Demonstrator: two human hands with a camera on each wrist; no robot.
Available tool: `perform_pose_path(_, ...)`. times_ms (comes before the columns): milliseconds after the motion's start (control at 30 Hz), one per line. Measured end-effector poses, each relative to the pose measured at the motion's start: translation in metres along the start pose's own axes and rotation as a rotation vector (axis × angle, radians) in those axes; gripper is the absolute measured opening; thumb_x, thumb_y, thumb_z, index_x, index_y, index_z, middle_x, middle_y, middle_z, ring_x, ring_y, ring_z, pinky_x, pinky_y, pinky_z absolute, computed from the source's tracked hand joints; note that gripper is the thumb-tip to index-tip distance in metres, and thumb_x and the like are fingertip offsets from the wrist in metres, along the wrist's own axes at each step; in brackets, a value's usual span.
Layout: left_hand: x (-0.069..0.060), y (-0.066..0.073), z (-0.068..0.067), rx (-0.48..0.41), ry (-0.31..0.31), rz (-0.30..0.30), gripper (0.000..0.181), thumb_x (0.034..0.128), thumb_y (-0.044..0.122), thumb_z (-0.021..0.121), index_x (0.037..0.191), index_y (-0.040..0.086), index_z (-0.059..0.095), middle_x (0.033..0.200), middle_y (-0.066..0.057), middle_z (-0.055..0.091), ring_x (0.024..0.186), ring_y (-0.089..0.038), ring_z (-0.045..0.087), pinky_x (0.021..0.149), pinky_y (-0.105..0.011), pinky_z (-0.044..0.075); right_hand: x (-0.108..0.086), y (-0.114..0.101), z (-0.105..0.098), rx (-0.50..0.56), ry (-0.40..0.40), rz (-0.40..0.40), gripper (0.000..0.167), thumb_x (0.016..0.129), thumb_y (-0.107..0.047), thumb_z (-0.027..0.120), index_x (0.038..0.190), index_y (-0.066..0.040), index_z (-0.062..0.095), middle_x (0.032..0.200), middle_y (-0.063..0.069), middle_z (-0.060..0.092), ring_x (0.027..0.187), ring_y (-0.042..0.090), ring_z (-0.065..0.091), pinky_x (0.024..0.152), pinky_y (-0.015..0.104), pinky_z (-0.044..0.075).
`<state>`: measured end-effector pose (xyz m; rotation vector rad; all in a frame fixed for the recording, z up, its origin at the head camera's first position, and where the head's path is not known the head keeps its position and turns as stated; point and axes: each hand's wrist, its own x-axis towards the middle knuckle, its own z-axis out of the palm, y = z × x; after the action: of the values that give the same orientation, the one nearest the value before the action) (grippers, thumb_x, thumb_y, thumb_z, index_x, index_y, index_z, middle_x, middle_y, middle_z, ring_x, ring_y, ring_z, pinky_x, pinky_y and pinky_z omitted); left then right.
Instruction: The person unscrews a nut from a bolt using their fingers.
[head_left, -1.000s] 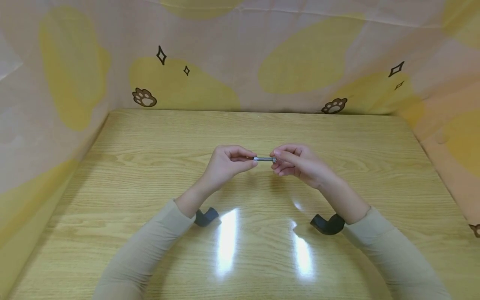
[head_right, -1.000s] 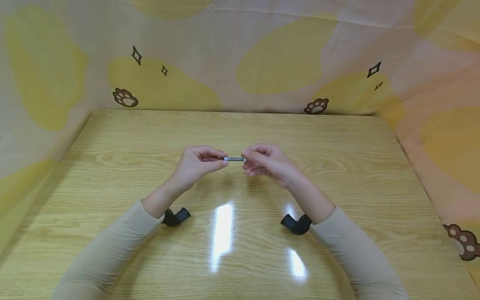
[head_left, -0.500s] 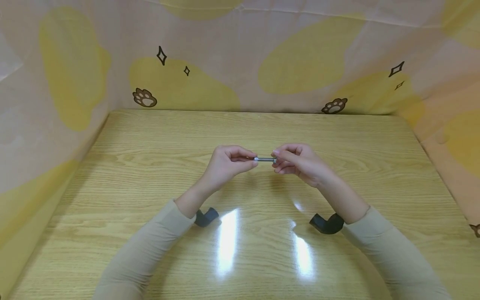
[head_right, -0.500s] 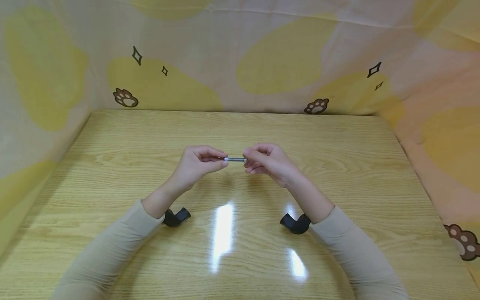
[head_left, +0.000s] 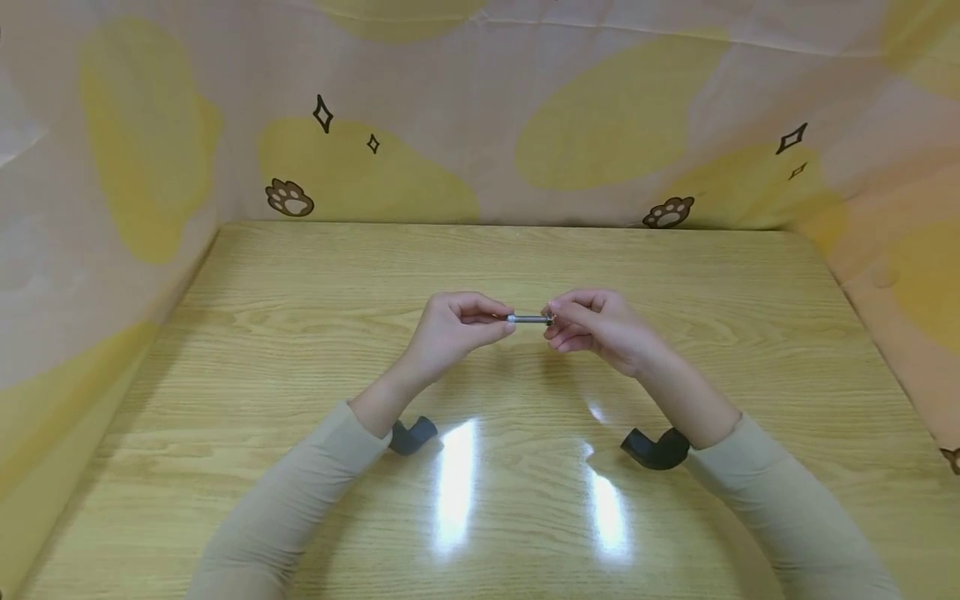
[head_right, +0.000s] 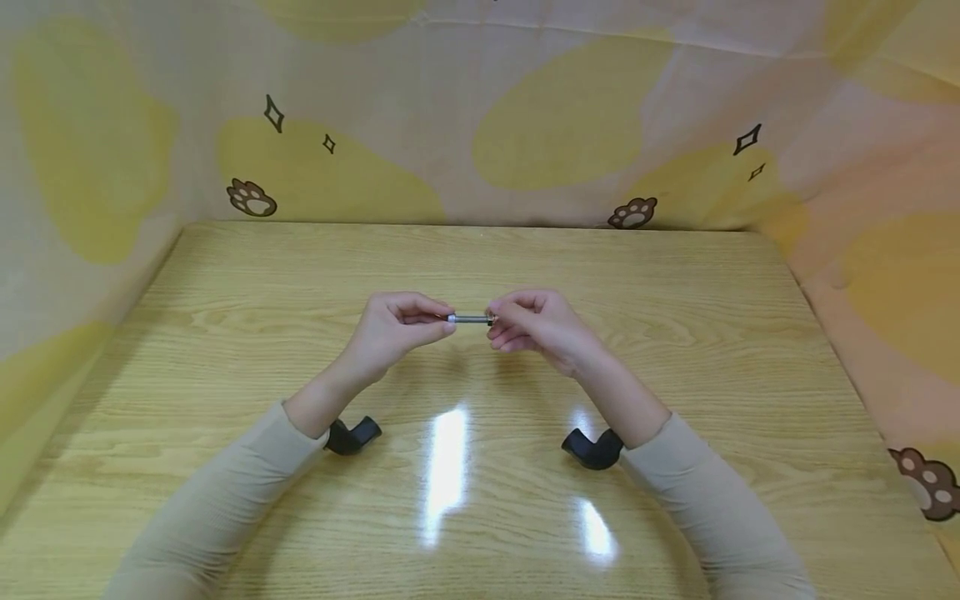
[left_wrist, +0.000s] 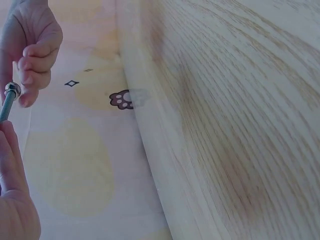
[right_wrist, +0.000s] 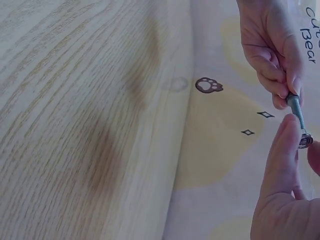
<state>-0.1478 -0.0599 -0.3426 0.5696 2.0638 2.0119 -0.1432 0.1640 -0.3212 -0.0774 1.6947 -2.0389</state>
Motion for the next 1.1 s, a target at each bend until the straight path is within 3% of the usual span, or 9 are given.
perform_pose_path(133, -0.0016, 0.0014, -0.0015, 0.011, 0.017, -0.002, 0.018, 0.0792, 0.001, 0.072, 0.096, -0.005, 0.068, 0.094, -0.013, 0.069, 0.081, -0.020, 0.067, 0.075, -0.032, 0.056, 0.0027, 0.0014, 0.0009, 0.021, -0.020, -0.012, 0.019, 0.091, 0.004, 0.052, 0.085, -0.006, 0.067, 0.074, 0.007, 0.067, 0.066, 0.012, 0.066, 0.065, 0.023, 0.056)
perform_pose_path(333, -0.0013, 0.0002, -0.0027, 0.010, 0.015, -0.007, 0.018, 0.0793, 0.002, 0.072, 0.096, -0.006, 0.068, 0.094, -0.013, 0.068, 0.081, -0.020, 0.067, 0.075, -0.032, 0.056, 0.0005, 0.0003, -0.0008, -0.057, -0.026, -0.063, 0.026, 0.083, 0.013, 0.057, 0.103, -0.004, 0.058, 0.095, 0.007, 0.065, 0.082, 0.016, 0.065, 0.080, 0.031, 0.055)
perform_pose_path(500, -0.0009, 0.0010, -0.0020, 0.007, 0.011, -0.004, 0.018, 0.0796, 0.001, 0.072, 0.096, -0.005, 0.068, 0.094, -0.013, 0.069, 0.081, -0.021, 0.067, 0.076, -0.033, 0.056, 0.0007, -0.0009, 0.0003, -0.052, -0.012, -0.011, 0.008, 0.092, -0.003, 0.055, 0.097, -0.003, 0.061, 0.082, 0.008, 0.066, 0.070, 0.015, 0.066, 0.071, 0.028, 0.057)
perform_pose_path(600, 0.0004, 0.0015, -0.0010, -0.001, 0.003, 0.008, 0.018, 0.0798, 0.001, 0.072, 0.096, -0.006, 0.068, 0.094, -0.014, 0.069, 0.082, -0.021, 0.067, 0.076, -0.033, 0.056, 0.0007, -0.0007, -0.0003, -0.038, -0.006, -0.016, 0.012, 0.094, -0.003, 0.053, 0.089, -0.005, 0.064, 0.075, 0.006, 0.066, 0.065, 0.013, 0.065, 0.066, 0.025, 0.057)
perform_pose_path(767, 0.0028, 0.0018, -0.0006, -0.009, 0.008, 0.014, 0.016, 0.0794, -0.001, 0.071, 0.095, -0.006, 0.068, 0.092, -0.014, 0.069, 0.080, -0.021, 0.068, 0.074, -0.033, 0.056, 0.0000, -0.0016, -0.0031, -0.063, -0.023, -0.079, 0.014, 0.088, 0.007, 0.055, 0.098, -0.003, 0.059, 0.088, 0.004, 0.065, 0.079, 0.014, 0.066, 0.077, 0.030, 0.055)
perform_pose_path(867, 0.0039, 0.0014, -0.0001, -0.007, 0.009, 0.004, 0.017, 0.0794, 0.000, 0.072, 0.095, -0.006, 0.068, 0.093, -0.013, 0.069, 0.081, -0.021, 0.068, 0.074, -0.033, 0.056, -0.0001, -0.0041, -0.0046, -0.086, -0.006, -0.033, 0.011, 0.091, 0.000, 0.054, 0.101, -0.003, 0.057, 0.089, 0.005, 0.064, 0.079, 0.015, 0.066, 0.077, 0.029, 0.055)
perform_pose_path(967, 0.0045, 0.0012, 0.0011, -0.012, 0.013, -0.002, 0.017, 0.0795, 0.000, 0.072, 0.095, -0.006, 0.068, 0.093, -0.013, 0.069, 0.081, -0.021, 0.068, 0.075, -0.033, 0.056, -0.0001, -0.0063, -0.0045, -0.077, 0.012, 0.045, 0.009, 0.095, -0.009, 0.052, 0.095, -0.005, 0.060, 0.079, 0.005, 0.066, 0.069, 0.014, 0.066, 0.069, 0.026, 0.056)
perform_pose_path(1100, 0.0046, 0.0017, 0.0013, -0.014, 0.015, -0.005, 0.018, 0.0798, 0.001, 0.072, 0.096, -0.006, 0.068, 0.093, -0.013, 0.069, 0.082, -0.021, 0.068, 0.076, -0.033, 0.056, 0.0010, -0.0069, -0.0038, -0.022, 0.000, 0.071, 0.016, 0.096, -0.006, 0.050, 0.086, -0.006, 0.064, 0.072, 0.007, 0.066, 0.063, 0.013, 0.066, 0.063, 0.023, 0.056)
